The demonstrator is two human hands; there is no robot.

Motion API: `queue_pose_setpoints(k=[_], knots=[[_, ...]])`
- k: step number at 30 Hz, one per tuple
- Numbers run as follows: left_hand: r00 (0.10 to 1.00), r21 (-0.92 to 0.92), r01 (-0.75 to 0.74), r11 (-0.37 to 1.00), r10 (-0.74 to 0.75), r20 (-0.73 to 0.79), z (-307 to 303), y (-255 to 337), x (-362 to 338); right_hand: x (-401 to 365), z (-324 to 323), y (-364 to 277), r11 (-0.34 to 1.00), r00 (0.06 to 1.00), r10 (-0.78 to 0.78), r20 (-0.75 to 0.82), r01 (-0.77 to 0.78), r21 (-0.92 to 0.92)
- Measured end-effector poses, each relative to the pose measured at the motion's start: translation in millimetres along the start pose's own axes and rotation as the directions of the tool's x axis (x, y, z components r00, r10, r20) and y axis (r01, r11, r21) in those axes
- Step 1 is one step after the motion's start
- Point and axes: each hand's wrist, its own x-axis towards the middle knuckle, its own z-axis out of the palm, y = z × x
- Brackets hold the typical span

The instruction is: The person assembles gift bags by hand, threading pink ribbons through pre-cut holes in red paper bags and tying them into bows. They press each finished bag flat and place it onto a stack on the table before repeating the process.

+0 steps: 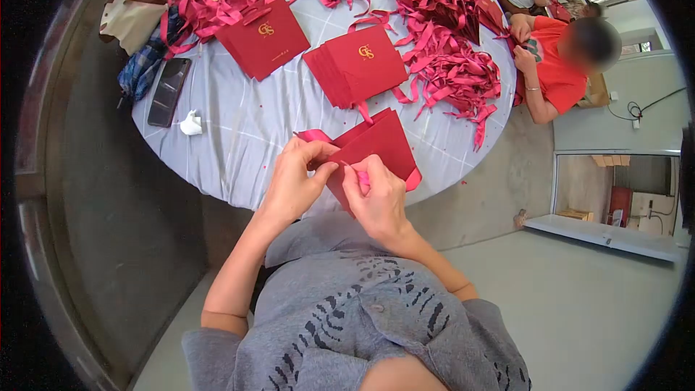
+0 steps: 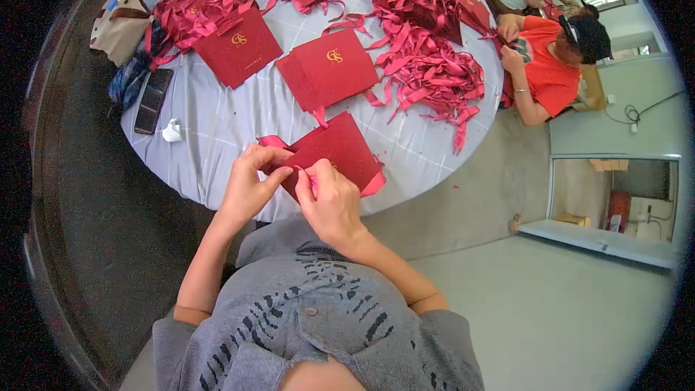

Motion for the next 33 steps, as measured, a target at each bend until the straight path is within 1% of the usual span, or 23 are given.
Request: queue_pose_setpoints(k=[3, 7, 9, 10, 11, 13, 14, 16, 17, 19, 20, 22, 23, 25, 26, 30, 32, 33], knots=[[0.999, 0.043, 0.008, 0.999, -0.006, -0.034, 1, 7, 0, 0, 2, 0, 0.997, 0.998, 0.069, 0.000, -0.069, 0.043], [0.999, 0.099, -0.013, 0.995, 0.018, -0.048, 7, 3, -1, 0, 2, 1, 0.996, 0.996, 0.083, 0.012, -0.083, 0.022], [0.989, 0.132, -0.114, 0.985, 0.126, -0.080, 11, -1, -1, 0, 5, 4, 0.996, 0.997, 0.071, -0.001, -0.071, 0.045], [0.987, 0.134, -0.120, 0.984, 0.132, -0.087, 12, 1, -2, -2, 10, 7, 0.997, 0.997, 0.068, -0.037, -0.066, 0.043], [0.987, 0.134, -0.126, 0.983, 0.138, -0.087, 13, 0, -2, -2, 12, 9, 0.997, 0.997, 0.065, -0.043, -0.064, 0.041], [0.968, 0.194, -0.178, 0.965, 0.207, -0.144, 17, -3, -2, -1, 15, 9, 0.989, 0.992, 0.116, -0.052, -0.111, 0.093], [0.967, 0.192, -0.184, 0.964, 0.213, -0.142, 18, -1, -3, -1, 16, 9, 0.990, 0.992, 0.115, -0.059, -0.110, 0.090], [0.957, 0.206, -0.202, 0.958, 0.237, -0.165, 20, 1, -3, 0, 15, 10, 0.945, 0.973, 0.232, 0.014, -0.229, 0.234], [0.956, 0.205, -0.207, 0.957, 0.243, -0.166, 20, 1, -2, 1, 16, 12, 0.946, 0.973, 0.229, 0.010, -0.225, 0.232], [0.929, 0.259, -0.280, 0.925, 0.328, -0.168, 20, 2, -2, 0, 19, 19, 0.911, 0.965, 0.260, 0.047, -0.261, 0.319], [0.928, 0.259, -0.283, 0.923, 0.332, -0.168, 19, 2, -2, -1, 21, 23, 0.912, 0.965, 0.258, 0.044, -0.258, 0.319], [0.919, 0.322, -0.315, 0.893, 0.372, -0.133, 19, 4, -3, -2, 24, 30, 0.851, 0.953, 0.278, 0.119, -0.301, 0.431], [0.916, 0.320, -0.320, 0.892, 0.377, -0.133, 20, 5, -3, -3, 24, 31, 0.853, 0.955, 0.275, 0.114, -0.297, 0.429], [0.903, 0.414, -0.347, 0.842, 0.419, -0.097, 24, 4, -5, -3, 23, 29, 0.717, 0.883, 0.390, 0.262, -0.470, 0.515], [0.905, 0.434, -0.344, 0.833, 0.417, -0.084, 25, 5, -5, 0, 21, 28, 0.695, 0.860, 0.409, 0.304, -0.510, 0.507], [0.901, 0.445, -0.352, 0.823, 0.427, -0.078, 22, 1, -3, -1, 26, 38, 0.740, 0.892, 0.350, 0.288, -0.451, 0.499], [0.912, 0.416, -0.349, 0.840, 0.406, -0.055, 18, -1, -4, 2, 18, 32, 0.912, 0.961, 0.174, 0.216, -0.240, 0.333], [0.914, 0.419, -0.342, 0.841, 0.401, -0.057, 16, 1, -4, 5, 13, 25, 0.910, 0.960, 0.173, 0.222, -0.242, 0.337]])
